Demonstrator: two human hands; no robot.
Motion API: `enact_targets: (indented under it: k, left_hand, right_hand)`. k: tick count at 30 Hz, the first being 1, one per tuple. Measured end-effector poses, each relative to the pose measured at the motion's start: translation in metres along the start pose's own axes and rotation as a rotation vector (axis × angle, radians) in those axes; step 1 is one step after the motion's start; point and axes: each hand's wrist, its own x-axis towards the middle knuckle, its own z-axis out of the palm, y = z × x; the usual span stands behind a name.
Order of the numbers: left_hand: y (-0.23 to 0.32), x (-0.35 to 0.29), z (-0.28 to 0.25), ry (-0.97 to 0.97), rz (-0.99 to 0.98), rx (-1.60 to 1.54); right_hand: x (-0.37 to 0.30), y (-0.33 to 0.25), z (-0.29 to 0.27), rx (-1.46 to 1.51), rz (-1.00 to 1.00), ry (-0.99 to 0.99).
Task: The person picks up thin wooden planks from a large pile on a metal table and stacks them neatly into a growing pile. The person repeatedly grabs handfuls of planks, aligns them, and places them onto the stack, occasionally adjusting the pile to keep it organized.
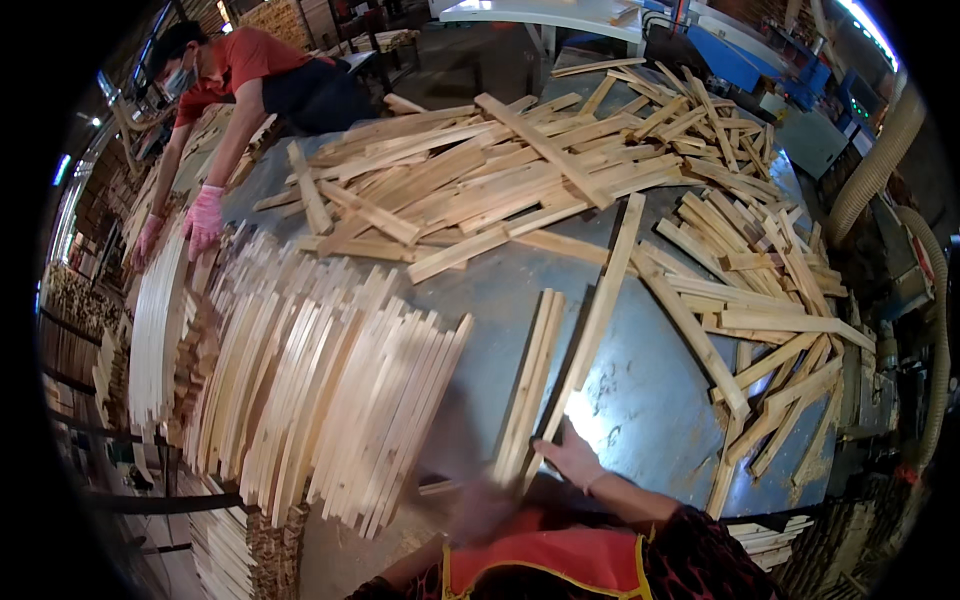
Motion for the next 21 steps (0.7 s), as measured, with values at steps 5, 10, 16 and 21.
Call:
enact_targets:
  k: [5, 10, 16, 21]
  left_hand:
    - [0.019, -0.048, -0.026, -0.117, -0.194, 0.102]
    - [-0.002, -0.078, -0.037, 0.519, 0.117, 0.761]
    - [-0.001, -0.031, -0.095, 0.518, 0.215, 0.972]
    - [0.030, -0.007, -0.079, 0.507, 0.077, 1.050]
  right_hand:
    - [0.023, 0.021, 0.071, -0.243, -0.130, 0.096]
    - [0.025, -0.001, 0.137, -0.585, -0.328, -0.193]
    - [0.077, -0.035, 0.111, -0.640, -0.784, -0.372]
    - [0.079, -0.082, -0.058, -0.406, -0.423, 0.356]
